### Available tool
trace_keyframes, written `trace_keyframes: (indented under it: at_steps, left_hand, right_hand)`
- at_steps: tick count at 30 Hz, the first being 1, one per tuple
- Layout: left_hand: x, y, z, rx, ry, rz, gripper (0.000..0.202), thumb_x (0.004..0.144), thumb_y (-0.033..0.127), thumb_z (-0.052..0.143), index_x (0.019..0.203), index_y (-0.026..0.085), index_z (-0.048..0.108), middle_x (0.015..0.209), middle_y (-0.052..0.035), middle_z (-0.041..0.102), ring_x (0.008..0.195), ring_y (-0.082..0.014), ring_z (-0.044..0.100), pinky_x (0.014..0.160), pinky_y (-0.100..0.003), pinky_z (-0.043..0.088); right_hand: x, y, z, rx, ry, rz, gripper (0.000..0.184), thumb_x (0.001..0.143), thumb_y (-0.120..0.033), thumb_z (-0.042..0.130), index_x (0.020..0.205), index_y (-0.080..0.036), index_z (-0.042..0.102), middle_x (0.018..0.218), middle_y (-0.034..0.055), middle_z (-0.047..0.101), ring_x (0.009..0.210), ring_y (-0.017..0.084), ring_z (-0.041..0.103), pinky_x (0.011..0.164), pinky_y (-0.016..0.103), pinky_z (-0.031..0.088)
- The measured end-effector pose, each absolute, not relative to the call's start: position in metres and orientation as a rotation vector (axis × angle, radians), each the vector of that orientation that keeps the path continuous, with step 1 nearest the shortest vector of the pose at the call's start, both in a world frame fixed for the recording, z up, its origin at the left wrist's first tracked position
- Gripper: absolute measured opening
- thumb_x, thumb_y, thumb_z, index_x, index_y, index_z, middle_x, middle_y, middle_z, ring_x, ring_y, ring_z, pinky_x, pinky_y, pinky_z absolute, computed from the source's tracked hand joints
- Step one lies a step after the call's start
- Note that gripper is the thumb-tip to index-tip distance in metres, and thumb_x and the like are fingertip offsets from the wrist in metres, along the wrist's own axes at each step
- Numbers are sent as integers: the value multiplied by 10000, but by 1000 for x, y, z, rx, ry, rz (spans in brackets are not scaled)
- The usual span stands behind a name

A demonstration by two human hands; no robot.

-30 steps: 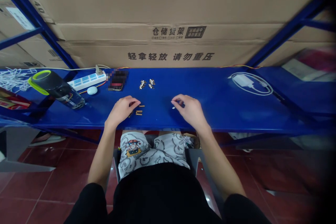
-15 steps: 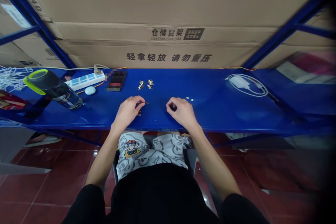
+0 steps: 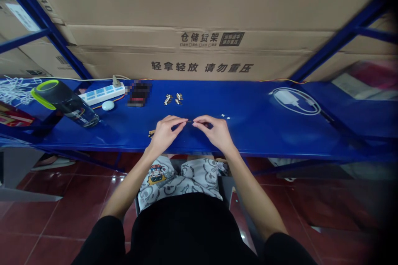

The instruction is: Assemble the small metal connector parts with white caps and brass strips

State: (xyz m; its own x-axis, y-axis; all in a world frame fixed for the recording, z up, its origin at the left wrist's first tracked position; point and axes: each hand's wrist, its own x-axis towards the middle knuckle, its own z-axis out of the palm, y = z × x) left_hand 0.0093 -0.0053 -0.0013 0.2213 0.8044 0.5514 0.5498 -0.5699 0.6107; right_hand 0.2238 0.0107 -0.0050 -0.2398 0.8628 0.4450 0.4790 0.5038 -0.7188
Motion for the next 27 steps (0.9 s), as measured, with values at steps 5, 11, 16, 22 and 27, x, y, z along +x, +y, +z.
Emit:
trace_keyframes:
  at_steps: [5, 11, 16, 22, 27]
  left_hand:
    - [9, -6, -4, 2282, 1177, 1344, 135, 988, 245, 657, 1048, 225, 776, 1011, -24, 793, 920, -177, 720, 877, -345, 578]
    - [9, -5, -8, 2343, 1110, 1293, 144, 1003, 247, 634, 1050, 220, 768, 1007, -31, 786, 903, -176, 703, 866, -354, 571]
    - [8, -7, -6, 2373, 1095, 1258, 151, 1008, 239, 626, 1060, 208, 764, 1021, -36, 784, 915, -178, 695, 885, -363, 566]
    - [8, -8, -5, 2344, 1081, 1256, 146, 1003, 236, 636, 1056, 207, 769, 1031, -32, 791, 921, -179, 702, 869, -353, 573]
    - [8, -9, -4, 2318, 1051, 1264, 152, 1008, 265, 632, 1045, 212, 770, 1021, -36, 796, 922, -181, 720, 861, -347, 585]
  right_hand:
    - [222, 10, -7, -1040, -1892, 612, 190, 893, -446, 740, 915, -257, 748, 899, 4, 789, 826, 212, 744, 794, 339, 564]
    - [221, 9, -8, -1025, -1925, 483, 168, 918, -419, 724, 909, -253, 746, 867, -5, 788, 765, 185, 740, 730, 302, 551]
    - [221, 9, -9, -964, -1972, 452, 147, 936, -387, 708, 908, -249, 750, 882, -2, 788, 774, 185, 739, 745, 306, 556]
    - [222, 8, -8, -879, -1989, 405, 141, 943, -359, 703, 899, -234, 751, 889, 17, 787, 786, 188, 737, 753, 318, 558]
    - [222, 5, -5, -854, -1997, 421, 180, 965, -379, 668, 885, -242, 754, 868, 23, 782, 768, 187, 721, 757, 337, 566]
